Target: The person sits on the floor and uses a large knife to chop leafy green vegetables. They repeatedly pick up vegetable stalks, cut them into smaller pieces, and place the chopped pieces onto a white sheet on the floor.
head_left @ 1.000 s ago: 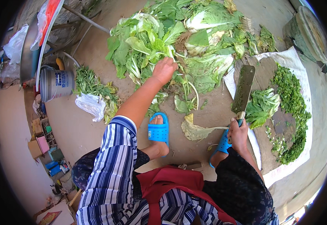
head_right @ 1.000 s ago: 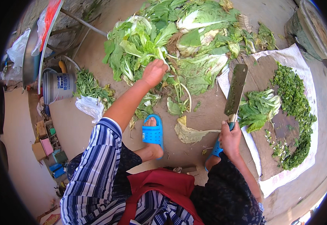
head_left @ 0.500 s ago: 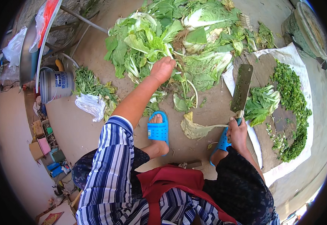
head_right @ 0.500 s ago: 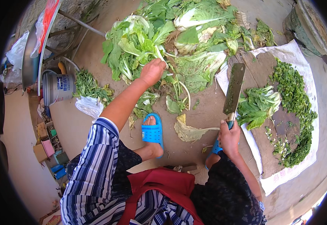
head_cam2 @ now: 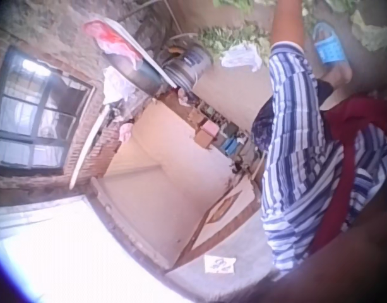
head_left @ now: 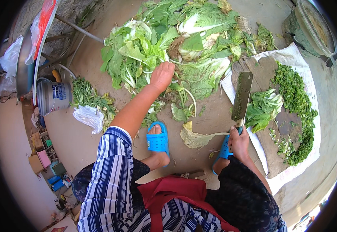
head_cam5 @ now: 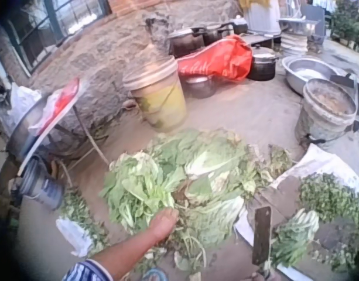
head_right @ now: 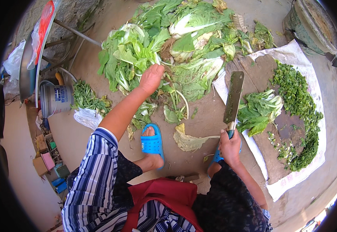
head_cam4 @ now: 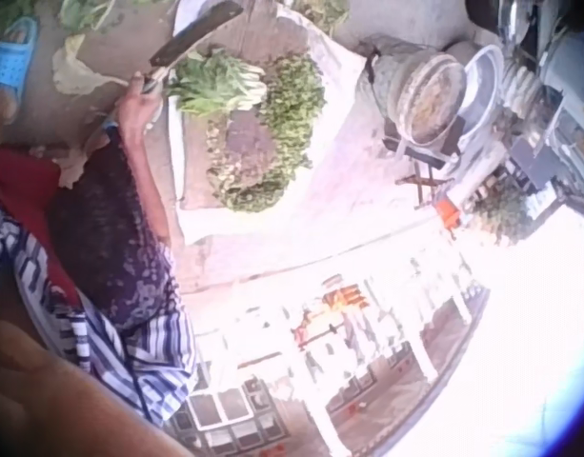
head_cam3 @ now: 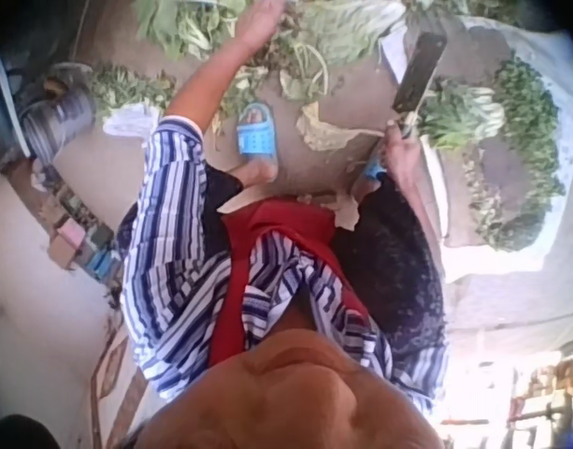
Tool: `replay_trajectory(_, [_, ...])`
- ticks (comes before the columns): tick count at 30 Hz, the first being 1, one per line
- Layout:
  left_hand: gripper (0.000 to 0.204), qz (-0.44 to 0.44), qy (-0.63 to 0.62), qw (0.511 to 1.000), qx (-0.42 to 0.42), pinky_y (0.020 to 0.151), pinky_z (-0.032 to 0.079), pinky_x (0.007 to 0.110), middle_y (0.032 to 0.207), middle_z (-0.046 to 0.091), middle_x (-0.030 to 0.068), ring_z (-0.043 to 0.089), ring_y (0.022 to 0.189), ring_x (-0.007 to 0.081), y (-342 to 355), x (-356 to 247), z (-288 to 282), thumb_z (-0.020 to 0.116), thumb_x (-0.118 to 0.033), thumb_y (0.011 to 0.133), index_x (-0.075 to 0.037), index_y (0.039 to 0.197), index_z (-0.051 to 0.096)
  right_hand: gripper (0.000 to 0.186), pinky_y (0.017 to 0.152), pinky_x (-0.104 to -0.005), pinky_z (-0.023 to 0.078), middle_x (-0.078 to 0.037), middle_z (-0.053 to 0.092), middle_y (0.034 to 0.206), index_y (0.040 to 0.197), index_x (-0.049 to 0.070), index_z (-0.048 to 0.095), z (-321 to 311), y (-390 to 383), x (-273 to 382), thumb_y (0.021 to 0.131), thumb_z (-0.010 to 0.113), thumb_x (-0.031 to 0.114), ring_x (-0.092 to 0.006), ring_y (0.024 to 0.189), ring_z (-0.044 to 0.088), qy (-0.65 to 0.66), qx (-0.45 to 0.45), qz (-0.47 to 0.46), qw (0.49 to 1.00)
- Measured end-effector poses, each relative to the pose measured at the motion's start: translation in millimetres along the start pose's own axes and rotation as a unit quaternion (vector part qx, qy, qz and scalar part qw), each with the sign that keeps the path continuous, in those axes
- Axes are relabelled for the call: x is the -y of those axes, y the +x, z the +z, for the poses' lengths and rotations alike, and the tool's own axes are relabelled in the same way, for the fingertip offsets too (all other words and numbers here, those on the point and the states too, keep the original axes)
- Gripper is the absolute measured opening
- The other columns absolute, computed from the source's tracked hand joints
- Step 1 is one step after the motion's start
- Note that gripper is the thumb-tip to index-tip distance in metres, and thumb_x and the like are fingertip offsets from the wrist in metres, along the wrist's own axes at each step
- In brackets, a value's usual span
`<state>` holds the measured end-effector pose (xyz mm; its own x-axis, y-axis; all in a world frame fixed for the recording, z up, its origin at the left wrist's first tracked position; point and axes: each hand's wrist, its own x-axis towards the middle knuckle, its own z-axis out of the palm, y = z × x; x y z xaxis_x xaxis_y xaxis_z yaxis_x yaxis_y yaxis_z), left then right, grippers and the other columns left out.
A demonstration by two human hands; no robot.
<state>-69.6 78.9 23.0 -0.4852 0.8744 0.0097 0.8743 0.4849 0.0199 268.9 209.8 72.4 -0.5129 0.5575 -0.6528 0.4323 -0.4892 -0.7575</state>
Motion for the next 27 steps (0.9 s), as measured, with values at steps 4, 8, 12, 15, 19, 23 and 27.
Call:
replay_trajectory(4, [0.008,-0.185,-0.329,0.924,-0.056,0.065,0.046,0.029,0.08,0.053,0.0061,0.053,0.071,0.0151,4,-13,-24,0.056,-0.002,0.082,-0.006,0.088,0.051,0.014,0.035,-0.0231,0.033,0.0,0.045,0.052,0.083,0.006,0.045,-3,1,-2,0.089,0.054,0.015,-0.0077,0.038,0.042,0.006,-0.008,0.008,1.0])
replay_trajectory(8, [0.006,-0.252,-0.528,0.81,-0.038,0.063,0.044,0.025,0.073,0.052,0.0002,0.048,0.067,0.0082,-22,-7,-43,0.057,-0.004,0.085,-0.004,0.085,0.05,0.014,0.035,-0.0235,0.033,0.0,0.045,0.051,0.083,0.005,0.045,-4,-1,1,0.089,0.054,0.015,-0.0079,0.037,0.042,-0.005,-0.014,0.014,1.0])
replay_trajectory(12, [0.003,-0.272,-0.489,0.813,0.164,0.066,0.045,0.025,0.079,0.054,-0.0006,0.05,0.071,0.0074,-87,44,-81,0.052,-0.002,0.087,-0.003,0.09,0.052,0.014,0.035,-0.0237,0.033,0.0,0.044,0.051,0.082,0.005,0.045,-2,-1,-3,0.089,0.053,0.014,-0.008,0.037,0.043,0.002,-0.005,-0.002,1.0])
replay_trajectory(15, [0.023,0.016,0.159,0.846,0.508,0.071,0.049,0.033,0.094,0.061,0.0101,0.062,0.079,0.0218,-179,100,-93,0.056,0.001,0.076,-0.005,0.099,0.055,0.014,0.035,-0.0236,0.033,0.0,0.045,0.051,0.083,0.005,0.045,0,-3,-2,0.089,0.053,0.014,-0.0078,0.038,0.042,0.012,0.005,0.01,1.0])
replay_trajectory(19, [0.037,-0.07,0.01,0.957,0.281,0.079,0.047,0.041,0.095,0.059,0.0111,0.058,0.091,0.0302,-132,63,-105,0.058,-0.002,0.07,-0.007,0.107,0.056,0.013,0.037,-0.023,0.035,0.001,0.042,0.056,0.083,0.005,0.043,3,-5,3,0.089,0.051,0.013,-0.0072,0.041,0.039,-0.011,0.0,0.013,1.0])
replay_trajectory(23, [0.039,0.094,-0.033,0.993,0.063,0.088,0.041,0.038,0.101,0.054,0.0115,0.05,0.104,0.0281,-51,17,-62,0.056,-0.001,0.071,-0.008,0.11,0.055,0.012,0.038,-0.0226,0.035,0.001,0.043,0.058,0.084,0.005,0.045,5,-3,8,0.089,0.052,0.013,-0.0072,0.042,0.04,-0.021,0.016,0.012,1.0])
replay_trajectory(27, [0.046,0.112,0.112,0.981,0.11,0.102,0.028,0.046,0.127,0.042,0.0151,0.037,0.122,0.032,4,17,-26,0.064,-0.01,0.07,-0.009,0.115,0.051,0.011,0.038,-0.0226,0.034,0.0,0.043,0.057,0.085,0.005,0.045,2,-6,6,0.089,0.051,0.013,-0.0074,0.042,0.039,-0.024,0.012,0.009,1.0])
